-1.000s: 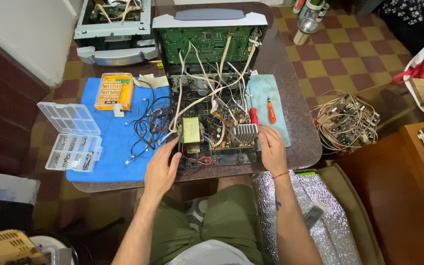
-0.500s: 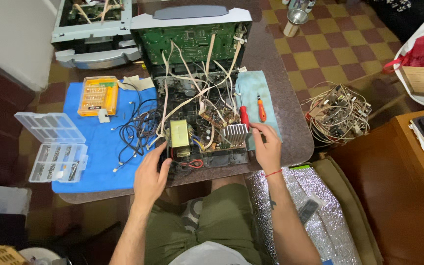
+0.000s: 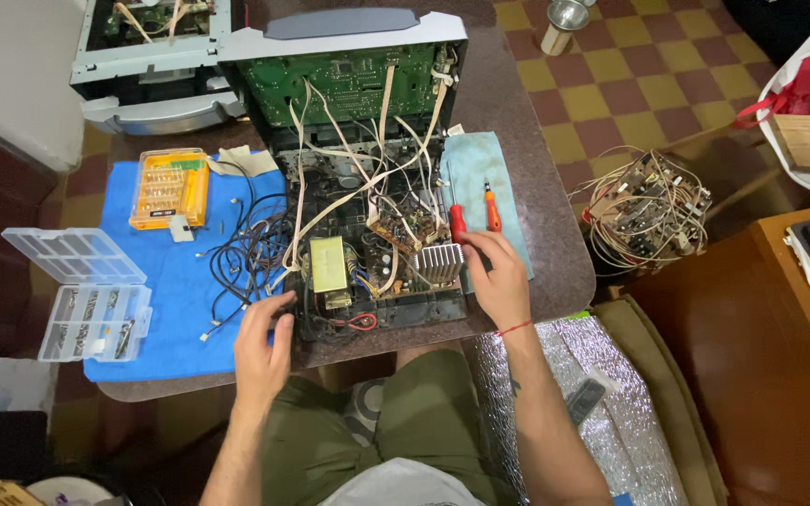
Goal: The person works on the internal wiring of an open electronic device, connecting and adjusting ribbon cables and wires within the chassis. They handle the cables by hand, routing them and securing connections to circuit boards inside the device.
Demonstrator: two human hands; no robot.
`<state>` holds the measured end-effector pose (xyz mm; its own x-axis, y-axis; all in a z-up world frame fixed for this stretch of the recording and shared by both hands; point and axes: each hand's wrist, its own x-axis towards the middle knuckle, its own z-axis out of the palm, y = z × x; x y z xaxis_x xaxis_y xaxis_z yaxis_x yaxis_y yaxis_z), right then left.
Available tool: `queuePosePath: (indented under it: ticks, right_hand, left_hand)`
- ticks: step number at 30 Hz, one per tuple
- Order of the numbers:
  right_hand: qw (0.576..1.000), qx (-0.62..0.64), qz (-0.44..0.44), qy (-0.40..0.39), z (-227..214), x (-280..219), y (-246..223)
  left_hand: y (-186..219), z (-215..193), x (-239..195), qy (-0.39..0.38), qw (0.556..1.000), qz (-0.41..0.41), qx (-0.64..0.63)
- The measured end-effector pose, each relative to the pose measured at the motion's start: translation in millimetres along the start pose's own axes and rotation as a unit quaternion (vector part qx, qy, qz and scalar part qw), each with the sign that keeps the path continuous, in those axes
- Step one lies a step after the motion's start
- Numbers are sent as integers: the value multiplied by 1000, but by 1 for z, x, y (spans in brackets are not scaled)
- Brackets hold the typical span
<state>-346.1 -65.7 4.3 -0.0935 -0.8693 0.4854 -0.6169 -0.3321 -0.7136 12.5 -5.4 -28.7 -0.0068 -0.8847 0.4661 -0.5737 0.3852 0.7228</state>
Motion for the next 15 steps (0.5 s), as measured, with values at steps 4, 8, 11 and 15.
queuePosePath:
  ticks: [4,8,11,15]
  right_hand:
    - [1000,17,2,-4,-3,-3,-3]
    - [1000,4,-18,-23,1,-13,7]
    - [999,0,-20,-35,4,-16,13]
    - [998,15,4,-58,2,-17,16]
  left_hand:
    - [-3,0,2,20,1000,-9,-19]
    - [9,-2,5,36,998,-15,-43]
    - [15,-2,5,37,998,-19,-49]
    - [23,-5,8,-15,999,-26,-23]
